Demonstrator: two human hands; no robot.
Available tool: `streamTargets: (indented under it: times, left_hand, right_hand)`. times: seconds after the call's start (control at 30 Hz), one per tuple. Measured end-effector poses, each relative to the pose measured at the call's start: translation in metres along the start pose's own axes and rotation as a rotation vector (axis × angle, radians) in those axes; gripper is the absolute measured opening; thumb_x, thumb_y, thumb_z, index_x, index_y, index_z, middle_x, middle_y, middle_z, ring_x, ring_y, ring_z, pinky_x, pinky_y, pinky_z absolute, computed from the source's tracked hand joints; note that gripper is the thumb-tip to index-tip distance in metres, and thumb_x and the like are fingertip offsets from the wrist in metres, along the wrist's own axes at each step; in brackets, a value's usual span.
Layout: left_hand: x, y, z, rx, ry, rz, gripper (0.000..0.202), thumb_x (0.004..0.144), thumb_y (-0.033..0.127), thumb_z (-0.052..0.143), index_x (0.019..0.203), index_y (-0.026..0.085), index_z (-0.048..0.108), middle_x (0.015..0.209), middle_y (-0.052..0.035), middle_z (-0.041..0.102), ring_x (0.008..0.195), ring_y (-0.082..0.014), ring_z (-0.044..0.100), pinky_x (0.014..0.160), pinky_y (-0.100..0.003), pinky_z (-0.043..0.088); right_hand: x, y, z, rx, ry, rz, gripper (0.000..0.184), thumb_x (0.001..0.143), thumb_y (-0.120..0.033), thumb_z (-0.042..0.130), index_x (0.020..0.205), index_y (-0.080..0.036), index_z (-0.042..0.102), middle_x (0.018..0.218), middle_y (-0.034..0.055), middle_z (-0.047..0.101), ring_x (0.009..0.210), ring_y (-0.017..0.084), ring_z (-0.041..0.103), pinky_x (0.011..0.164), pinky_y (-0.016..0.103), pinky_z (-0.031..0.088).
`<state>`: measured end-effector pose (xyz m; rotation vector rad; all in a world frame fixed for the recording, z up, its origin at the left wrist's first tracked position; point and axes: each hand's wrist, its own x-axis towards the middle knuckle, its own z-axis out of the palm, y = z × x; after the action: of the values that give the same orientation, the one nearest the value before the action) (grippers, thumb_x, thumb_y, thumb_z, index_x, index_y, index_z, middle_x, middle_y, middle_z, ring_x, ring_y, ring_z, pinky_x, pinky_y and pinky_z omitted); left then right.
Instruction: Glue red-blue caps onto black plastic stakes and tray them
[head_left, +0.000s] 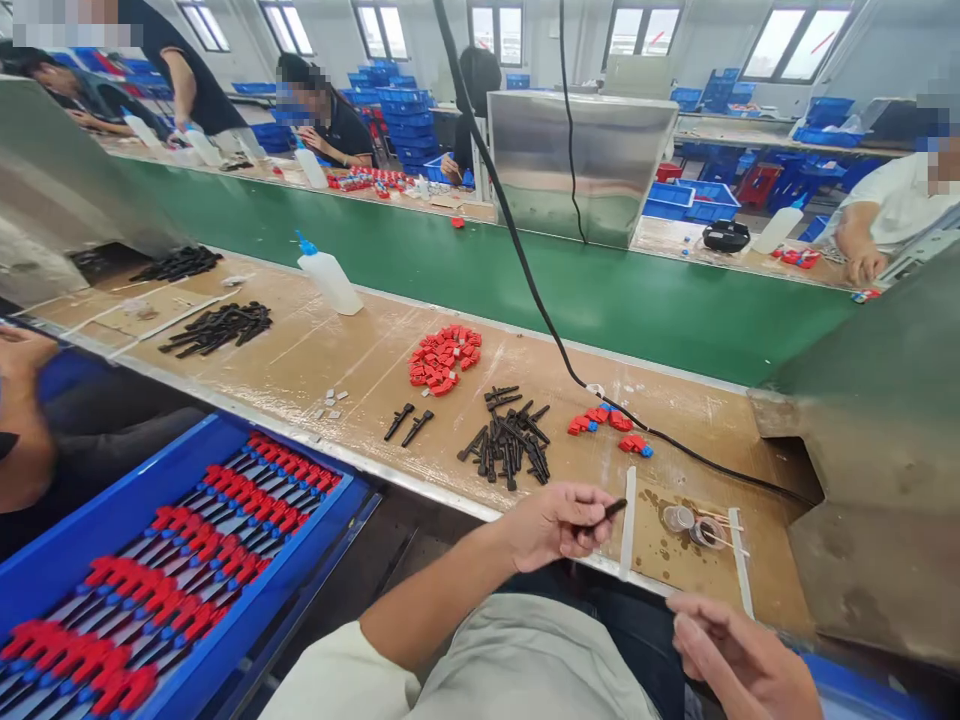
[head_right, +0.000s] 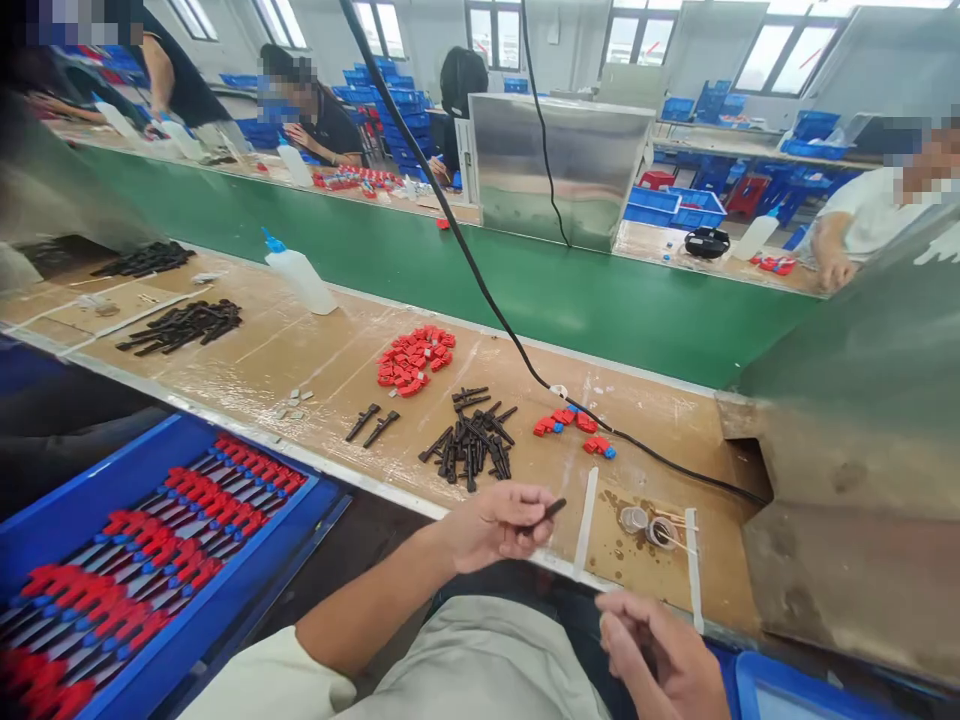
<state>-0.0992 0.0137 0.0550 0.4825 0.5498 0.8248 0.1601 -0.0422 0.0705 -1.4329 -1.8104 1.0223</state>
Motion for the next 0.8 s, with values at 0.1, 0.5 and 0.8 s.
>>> streamTargets:
  times: [0.1,0.5,0.8]
  left_hand:
    - [0.007,-0.022,0.018,-0.161,-0.113,-0.184,0.035,0.063,0.028,0.089,0.082,0.01,0.065,0.067,-0.0002,0.055,0.049,-0.0024,0.033,0.04,-0.015,0.014]
    - [0.018,-0.042,0.014,-0.038,-0.094,-0.071,0.045,0.075,0.053,0.081,0.093,0.011,0.076,0.082,-0.0104,0.073,0.072,-0.0158,0.065,0.065,-0.024,0.048]
    - [0.015,-0.035,0.012,0.318,-0.034,-0.046,0.06,0.059,0.059,0.092,0.097,0.015,0.079,0.08,-0.0054,0.076,0.075,-0.0166,0.063,0.074,-0.03,0.046]
  right_hand:
    - [0.014,-0.013,0.011,0.157,-0.029,0.095,0.052,0.092,-0.065,0.063,0.117,-0.02,0.075,0.076,0.0041,0.068,0.057,0.015,0.061,0.051,0.022,0.053]
    - [0.039,-0.016,0.018,0.348,0.008,0.12,0.049,0.083,-0.067,0.074,0.089,-0.018,0.073,0.061,0.0022,0.062,0.052,0.013,0.055,0.046,0.022,0.047]
    - [0.04,-0.018,0.014,0.3,0.041,0.142,0.052,0.08,-0.071,0.075,0.075,-0.019,0.068,0.057,0.0008,0.059,0.048,0.012,0.051,0.045,0.023,0.044]
